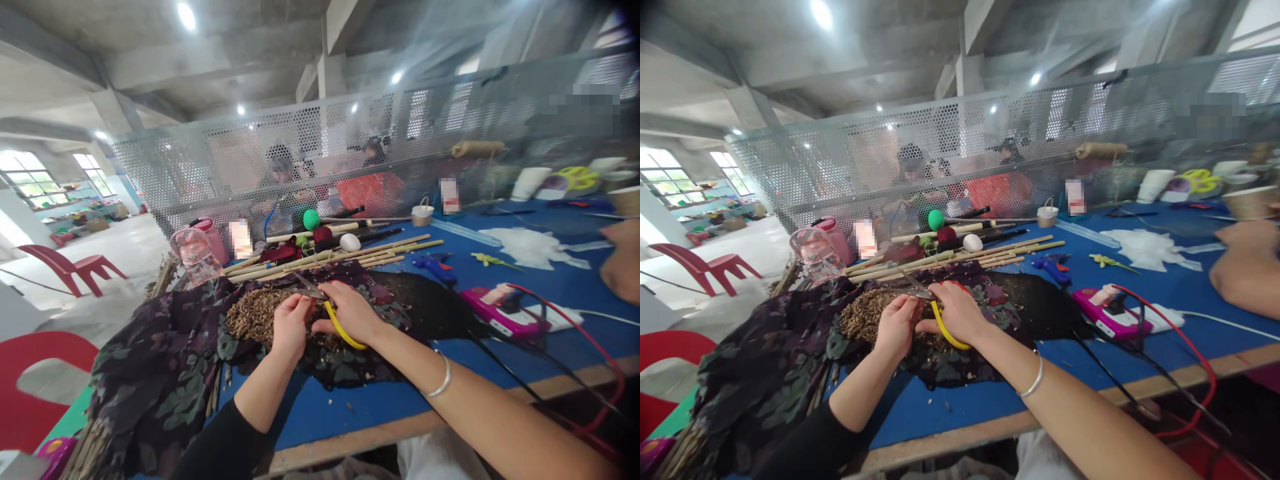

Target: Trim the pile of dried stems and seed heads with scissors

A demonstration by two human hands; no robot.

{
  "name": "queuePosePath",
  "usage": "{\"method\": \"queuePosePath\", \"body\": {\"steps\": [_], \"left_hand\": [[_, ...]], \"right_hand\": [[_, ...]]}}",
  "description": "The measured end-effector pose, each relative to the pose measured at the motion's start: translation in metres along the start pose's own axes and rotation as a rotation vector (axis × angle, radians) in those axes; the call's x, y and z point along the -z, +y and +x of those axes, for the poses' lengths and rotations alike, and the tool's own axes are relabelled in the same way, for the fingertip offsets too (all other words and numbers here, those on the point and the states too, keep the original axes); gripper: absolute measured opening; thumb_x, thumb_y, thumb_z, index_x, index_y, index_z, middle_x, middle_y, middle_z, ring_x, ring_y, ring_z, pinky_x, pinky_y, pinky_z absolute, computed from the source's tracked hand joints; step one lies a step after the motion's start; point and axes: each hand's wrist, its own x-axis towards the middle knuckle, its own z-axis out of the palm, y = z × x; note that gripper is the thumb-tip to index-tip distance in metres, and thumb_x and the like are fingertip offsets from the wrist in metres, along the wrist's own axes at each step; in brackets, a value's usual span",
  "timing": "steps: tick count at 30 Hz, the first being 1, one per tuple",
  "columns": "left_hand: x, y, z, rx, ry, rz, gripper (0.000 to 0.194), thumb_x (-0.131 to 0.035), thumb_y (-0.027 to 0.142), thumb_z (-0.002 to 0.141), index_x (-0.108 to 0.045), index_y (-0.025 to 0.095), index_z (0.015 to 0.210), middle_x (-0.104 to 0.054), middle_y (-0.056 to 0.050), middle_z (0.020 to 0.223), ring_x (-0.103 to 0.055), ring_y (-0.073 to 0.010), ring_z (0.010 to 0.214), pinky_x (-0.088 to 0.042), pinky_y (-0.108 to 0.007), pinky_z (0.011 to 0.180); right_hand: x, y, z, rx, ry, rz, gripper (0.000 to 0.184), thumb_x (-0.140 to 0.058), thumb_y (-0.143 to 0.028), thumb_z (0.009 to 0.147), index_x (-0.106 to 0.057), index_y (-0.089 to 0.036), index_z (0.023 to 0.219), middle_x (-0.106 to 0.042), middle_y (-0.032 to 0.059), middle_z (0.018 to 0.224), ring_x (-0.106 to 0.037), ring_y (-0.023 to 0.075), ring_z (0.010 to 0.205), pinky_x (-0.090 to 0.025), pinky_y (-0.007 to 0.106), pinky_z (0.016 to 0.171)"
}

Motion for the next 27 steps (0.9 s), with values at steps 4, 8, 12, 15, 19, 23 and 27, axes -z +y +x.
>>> {"method": "queuePosePath", "body": {"steps": [4, 8, 12, 15, 19, 23, 27], "left_hand": [[0.0005, -0.0007, 0.0004, -0.012, -0.006, -0.019, 0.023, -0.071, 0.034, 0.063, -0.067, 0.015, 0.074, -0.063, -0.001, 0.07, -0.054, -0.0083, 0.062, -0.043, -0.02, 0.062], [-0.0005, 0.0025, 0.0008, 0.004, 0.026, -0.028, 0.026, -0.072, 0.034, 0.061, -0.067, 0.014, 0.077, -0.063, -0.002, 0.07, -0.054, -0.0085, 0.063, -0.043, -0.02, 0.063], [-0.0007, 0.0052, 0.0018, -0.013, 0.057, -0.019, 0.026, -0.072, 0.035, 0.059, -0.066, 0.014, 0.072, -0.062, -0.001, 0.068, -0.054, -0.0085, 0.061, -0.044, -0.021, 0.063], [0.0002, 0.0046, 0.0027, -0.039, 0.062, 0.037, 0.023, -0.07, 0.034, 0.06, -0.065, 0.014, 0.069, -0.063, -0.001, 0.068, -0.055, -0.0095, 0.062, -0.043, -0.021, 0.062], [0.0007, 0.0045, 0.0022, -0.047, 0.057, 0.111, 0.019, -0.067, 0.032, 0.063, -0.065, 0.014, 0.068, -0.062, -0.001, 0.065, -0.054, -0.0092, 0.059, -0.042, -0.02, 0.06], [0.0, 0.0063, 0.0011, -0.044, 0.032, 0.112, 0.017, -0.067, 0.031, 0.064, -0.064, 0.014, 0.066, -0.059, 0.001, 0.06, -0.05, -0.0076, 0.055, -0.04, -0.019, 0.056], [0.0004, 0.0058, 0.0017, -0.023, 0.036, 0.082, 0.019, -0.068, 0.032, 0.063, -0.063, 0.014, 0.066, -0.058, 0.001, 0.06, -0.05, -0.0075, 0.054, -0.04, -0.019, 0.056]], "right_hand": [[-0.0004, 0.0031, -0.0007, -0.033, -0.029, 0.012, 0.053, -0.067, -0.052, 0.066, -0.055, -0.02, 0.106, -0.062, 0.0078, 0.091, -0.059, 0.0224, 0.085, -0.045, 0.031, 0.074], [-0.0021, 0.005, -0.0012, -0.043, -0.042, 0.069, 0.042, -0.063, -0.051, 0.071, -0.058, -0.02, 0.099, -0.065, 0.0065, 0.088, -0.061, 0.0198, 0.079, -0.045, 0.028, 0.068], [-0.0034, 0.0026, -0.0013, -0.036, -0.049, 0.031, 0.049, -0.064, -0.051, 0.069, -0.055, -0.02, 0.105, -0.063, 0.0071, 0.092, -0.06, 0.0219, 0.085, -0.045, 0.03, 0.071], [-0.0042, 0.0013, -0.0013, -0.024, -0.045, 0.01, 0.056, -0.069, -0.051, 0.065, -0.053, -0.02, 0.108, -0.061, 0.0077, 0.093, -0.058, 0.0233, 0.089, -0.045, 0.033, 0.076], [-0.0049, 0.0021, -0.0015, -0.02, -0.04, 0.011, 0.055, -0.07, -0.051, 0.064, -0.054, -0.02, 0.106, -0.06, 0.0073, 0.09, -0.058, 0.0224, 0.085, -0.045, 0.032, 0.074], [-0.0046, 0.004, -0.0018, -0.038, -0.038, 0.01, 0.052, -0.066, -0.052, 0.068, -0.055, -0.02, 0.107, -0.062, 0.008, 0.094, -0.059, 0.0222, 0.088, -0.045, 0.032, 0.075], [-0.0044, 0.0053, -0.0015, -0.045, -0.06, 0.036, 0.044, -0.063, -0.051, 0.071, -0.058, -0.02, 0.103, -0.065, 0.0076, 0.092, -0.061, 0.0207, 0.085, -0.045, 0.029, 0.073]]}}
